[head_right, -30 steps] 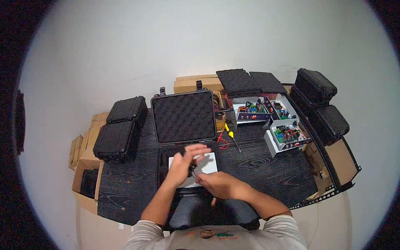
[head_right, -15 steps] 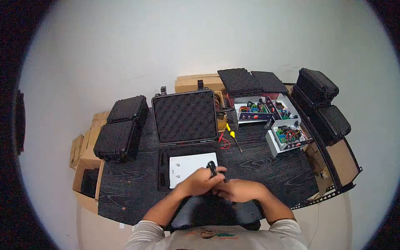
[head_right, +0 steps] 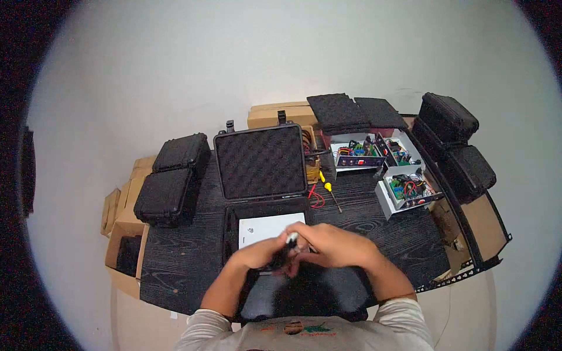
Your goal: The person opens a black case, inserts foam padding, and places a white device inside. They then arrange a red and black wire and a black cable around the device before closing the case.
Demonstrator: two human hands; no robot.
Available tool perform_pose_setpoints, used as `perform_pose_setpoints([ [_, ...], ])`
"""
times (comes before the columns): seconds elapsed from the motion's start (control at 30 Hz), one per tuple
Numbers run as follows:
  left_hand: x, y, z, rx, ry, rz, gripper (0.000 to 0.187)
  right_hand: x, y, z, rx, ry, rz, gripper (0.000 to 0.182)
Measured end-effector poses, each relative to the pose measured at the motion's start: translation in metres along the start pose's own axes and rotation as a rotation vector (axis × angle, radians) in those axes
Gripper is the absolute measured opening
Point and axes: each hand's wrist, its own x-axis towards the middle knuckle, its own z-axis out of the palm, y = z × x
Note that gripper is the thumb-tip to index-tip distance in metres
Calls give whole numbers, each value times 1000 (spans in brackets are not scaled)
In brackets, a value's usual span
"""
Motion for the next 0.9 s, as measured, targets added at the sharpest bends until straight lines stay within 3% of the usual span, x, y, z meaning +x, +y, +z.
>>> perform_pose_setpoints([
  [0.07,-7,-8,-26,69,-58,114,75,26,7,-1,-85,-52,-99,30],
  [0.1,-18,6,-24,165,83,129,81,39,14,1,-139,-29,-190,31],
  [0.13,-25,10,-34,218,83,114,83,54,22,4,-193,-5,-282,32],
  [0.2,-41,27,-47,343,222,169,73,86,29,6,-255,78,-388,26],
  [0.27,-51,22,-61,197,420,329,52,116,32,9,-328,144,-400,20],
  [0.33,-65,23,-76,275,594,408,21,148,37,13,-320,227,-444,18],
  [0.47,-85,13,-96,407,702,387,24,204,58,38,-246,285,-529,17],
  [0.6,-90,-2,-124,343,750,317,24,240,77,66,-156,255,-504,20],
  [0.9,-87,-20,-143,414,846,93,22,255,93,86,-85,25,-185,26],
])
